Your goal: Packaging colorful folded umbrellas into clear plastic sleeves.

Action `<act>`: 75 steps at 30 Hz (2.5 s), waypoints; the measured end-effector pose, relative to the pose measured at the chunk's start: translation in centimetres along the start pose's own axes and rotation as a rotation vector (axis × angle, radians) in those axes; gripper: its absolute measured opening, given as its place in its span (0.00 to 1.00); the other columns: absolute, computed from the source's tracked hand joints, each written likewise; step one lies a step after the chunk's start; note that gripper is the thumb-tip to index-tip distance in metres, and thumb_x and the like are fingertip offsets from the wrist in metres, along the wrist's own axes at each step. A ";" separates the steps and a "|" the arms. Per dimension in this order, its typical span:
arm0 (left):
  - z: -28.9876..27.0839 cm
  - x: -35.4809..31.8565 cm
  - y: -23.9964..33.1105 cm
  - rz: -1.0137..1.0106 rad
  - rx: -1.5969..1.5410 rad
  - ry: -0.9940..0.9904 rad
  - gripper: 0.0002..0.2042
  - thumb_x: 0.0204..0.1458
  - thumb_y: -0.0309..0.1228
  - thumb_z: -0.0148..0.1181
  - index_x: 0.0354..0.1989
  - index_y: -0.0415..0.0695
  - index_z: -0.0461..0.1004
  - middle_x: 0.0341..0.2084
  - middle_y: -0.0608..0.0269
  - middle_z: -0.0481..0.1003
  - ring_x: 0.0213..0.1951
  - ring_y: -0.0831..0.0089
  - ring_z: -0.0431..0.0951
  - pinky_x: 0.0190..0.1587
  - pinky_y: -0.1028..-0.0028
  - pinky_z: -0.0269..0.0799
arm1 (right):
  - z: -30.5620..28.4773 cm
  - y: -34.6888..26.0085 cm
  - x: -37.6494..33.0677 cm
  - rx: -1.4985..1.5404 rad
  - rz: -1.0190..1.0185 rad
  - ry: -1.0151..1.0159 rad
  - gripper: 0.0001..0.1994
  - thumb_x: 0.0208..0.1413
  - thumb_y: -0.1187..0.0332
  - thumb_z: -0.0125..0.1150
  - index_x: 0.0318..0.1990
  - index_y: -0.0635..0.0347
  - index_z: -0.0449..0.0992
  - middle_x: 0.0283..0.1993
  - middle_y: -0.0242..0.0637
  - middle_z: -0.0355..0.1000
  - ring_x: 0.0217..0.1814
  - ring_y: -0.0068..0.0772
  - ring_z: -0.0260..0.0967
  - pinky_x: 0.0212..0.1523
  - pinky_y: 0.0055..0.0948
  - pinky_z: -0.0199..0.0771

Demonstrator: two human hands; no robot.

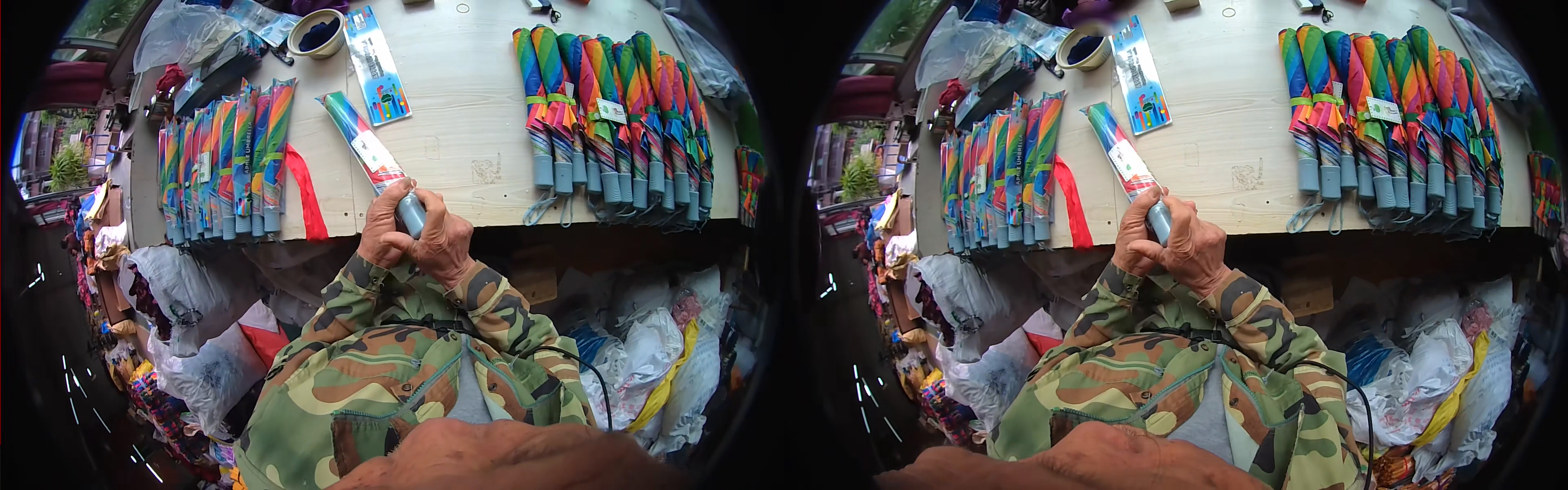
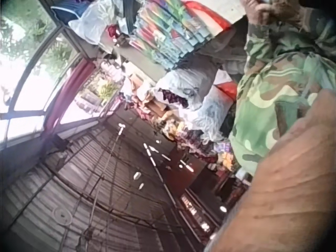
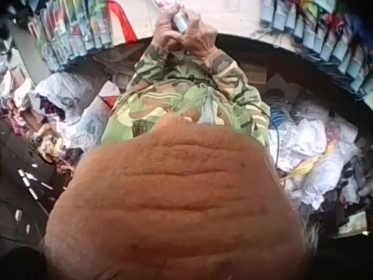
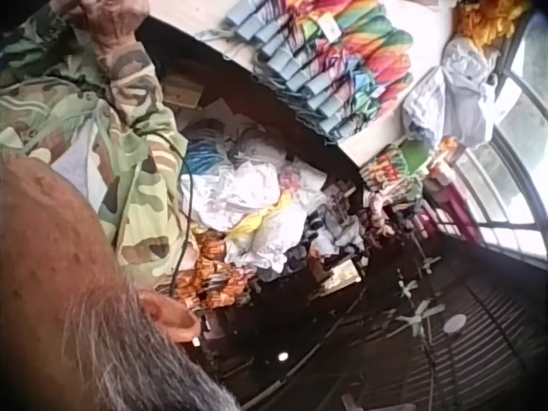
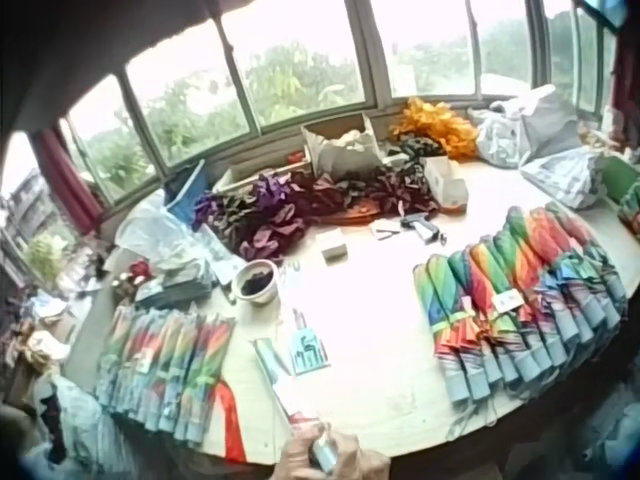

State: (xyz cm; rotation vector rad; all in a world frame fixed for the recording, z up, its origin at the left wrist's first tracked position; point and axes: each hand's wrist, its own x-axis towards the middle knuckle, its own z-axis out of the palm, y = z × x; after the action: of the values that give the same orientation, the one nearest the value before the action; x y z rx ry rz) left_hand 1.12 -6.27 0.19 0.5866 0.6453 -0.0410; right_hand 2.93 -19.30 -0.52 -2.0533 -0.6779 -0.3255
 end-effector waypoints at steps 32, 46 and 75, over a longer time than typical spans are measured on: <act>-19.8 0.1 31.9 0.770 2.403 1.025 0.29 0.69 0.47 0.61 0.70 0.38 0.72 0.65 0.42 0.76 0.67 0.41 0.73 0.69 0.48 0.68 | -14.8 15.0 2.6 -0.970 0.240 0.090 0.34 0.51 0.57 0.81 0.62 0.66 0.75 0.53 0.44 0.72 0.52 0.48 0.72 0.48 0.42 0.78; 7.6 6.8 -2.6 0.326 1.241 -0.224 0.29 0.68 0.42 0.69 0.64 0.28 0.71 0.39 0.48 0.84 0.41 0.66 0.84 0.45 0.66 0.80 | -12.9 12.5 2.7 -0.530 0.636 -0.098 0.18 0.54 0.60 0.69 0.43 0.65 0.71 0.42 0.53 0.75 0.44 0.58 0.78 0.45 0.54 0.79; 1.2 -2.2 -1.7 -0.064 0.717 -0.524 0.48 0.52 0.45 0.82 0.75 0.39 0.59 0.59 0.46 0.76 0.50 0.58 0.86 0.52 0.60 0.83 | -10.3 9.0 10.2 1.916 0.472 -0.021 0.26 0.72 0.63 0.58 0.72 0.65 0.66 0.32 0.31 0.68 0.28 0.28 0.71 0.34 0.38 0.80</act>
State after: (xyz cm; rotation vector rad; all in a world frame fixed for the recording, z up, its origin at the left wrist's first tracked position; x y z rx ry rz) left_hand -0.35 -8.68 1.38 1.1931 0.1160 -0.4856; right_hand 16.77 -28.36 3.60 -0.2923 -0.1963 0.5061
